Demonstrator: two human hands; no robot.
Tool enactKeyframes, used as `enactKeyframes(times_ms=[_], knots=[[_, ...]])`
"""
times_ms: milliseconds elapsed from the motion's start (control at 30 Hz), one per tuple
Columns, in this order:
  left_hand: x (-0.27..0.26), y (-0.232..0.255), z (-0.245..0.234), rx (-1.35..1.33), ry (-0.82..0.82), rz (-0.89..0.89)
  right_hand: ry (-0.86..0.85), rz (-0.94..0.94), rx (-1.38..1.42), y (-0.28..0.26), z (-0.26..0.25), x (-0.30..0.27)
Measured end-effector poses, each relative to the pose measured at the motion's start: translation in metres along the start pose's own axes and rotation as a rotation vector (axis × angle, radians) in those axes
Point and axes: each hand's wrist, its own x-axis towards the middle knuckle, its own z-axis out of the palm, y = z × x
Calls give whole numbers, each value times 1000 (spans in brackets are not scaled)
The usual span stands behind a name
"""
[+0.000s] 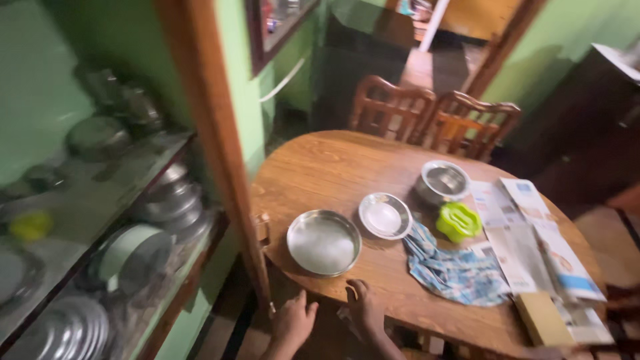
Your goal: The person moves metal plates and lids from a wooden dining table and arranges them on the shelves of a kitchen storage cabinet.
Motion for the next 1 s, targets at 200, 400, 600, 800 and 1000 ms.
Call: enactKeyframes(times_ms=[200,400,600,800,1000], knots=[[59,-16,41,31,-32,-228,55,127,20,53,17,35],[113,-28,71,-22,-41,-405,-132,453,-61,87,28,82],[165,-46,93,1,-71,-625,-53,323,11,105,40,138],[192,-61,112,-35,162,-717,-77,323,-31,119,58,176],[208,-79,114,-152,240,-810,-155,349,-102,126,77,204]])
